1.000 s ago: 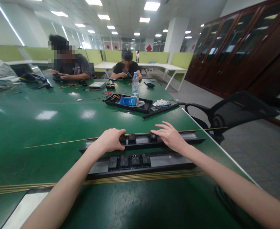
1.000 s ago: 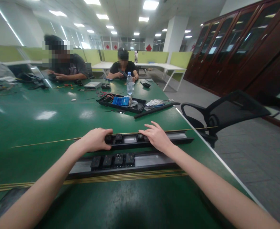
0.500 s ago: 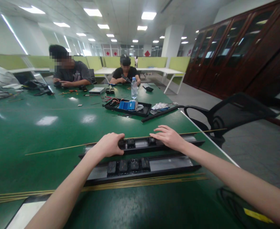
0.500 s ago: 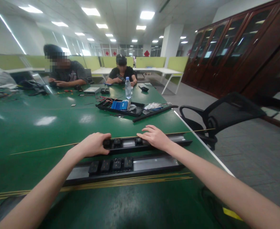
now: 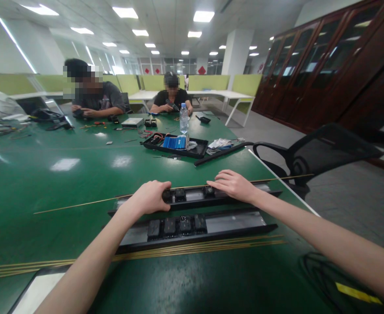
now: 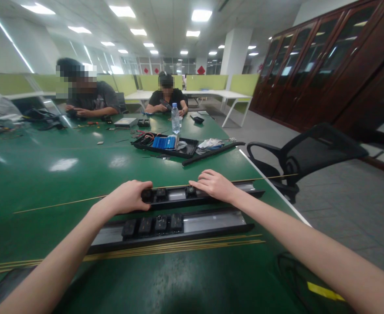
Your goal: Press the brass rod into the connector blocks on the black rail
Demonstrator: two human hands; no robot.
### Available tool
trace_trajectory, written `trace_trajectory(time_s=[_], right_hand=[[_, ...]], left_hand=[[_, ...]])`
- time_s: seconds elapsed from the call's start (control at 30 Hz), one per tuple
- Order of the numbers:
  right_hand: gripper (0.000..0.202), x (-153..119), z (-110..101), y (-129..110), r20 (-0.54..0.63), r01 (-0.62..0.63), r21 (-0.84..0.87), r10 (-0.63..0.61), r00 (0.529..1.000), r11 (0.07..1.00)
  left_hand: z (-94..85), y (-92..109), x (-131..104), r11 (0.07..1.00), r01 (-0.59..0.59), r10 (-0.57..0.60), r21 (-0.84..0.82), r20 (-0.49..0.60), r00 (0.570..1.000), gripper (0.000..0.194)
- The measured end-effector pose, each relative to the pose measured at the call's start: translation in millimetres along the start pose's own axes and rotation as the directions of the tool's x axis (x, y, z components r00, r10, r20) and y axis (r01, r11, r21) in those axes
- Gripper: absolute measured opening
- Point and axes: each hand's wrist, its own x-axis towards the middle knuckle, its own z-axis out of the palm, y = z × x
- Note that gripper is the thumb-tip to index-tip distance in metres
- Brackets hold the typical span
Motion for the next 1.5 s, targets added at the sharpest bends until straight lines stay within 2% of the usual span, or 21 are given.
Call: trace_trajectory(time_s=[0.3, 0.5, 0.83, 1.5], right_hand=[[0.047, -6.4, -3.2, 4.6, 0.038, 0.033, -0.034, -0.031, 0.999, 0.999], [0.050, -13.5, -5.2, 5.2, -0.002, 0.043, -0.078, -0.044, 0.999, 0.996], [0.052, -23.5, -9.0, 9.2, 0.048, 0.073, -0.160, -0.067, 0.997, 0.984], [0.054, -47.9, -27.4, 19.0, 0.094, 0.061, -0.224, -0.040, 0.995, 0.973]], left_hand=[[0.7, 1.0, 0.1, 1.000, 0.007, -0.007, -0.003, -0.003, 1.000, 0.035], [1.7, 0.1, 0.5, 1.000, 0.011, -0.011, -0.003, -0.002, 1.000, 0.034], [2.7, -0.5, 1.6, 1.000, 0.013, -0.013, 0.004, -0.001, 1.000, 0.037], [4.1, -2.0, 2.1, 1.000, 0.005, -0.005, 0.018, -0.019, 1.000, 0.040]])
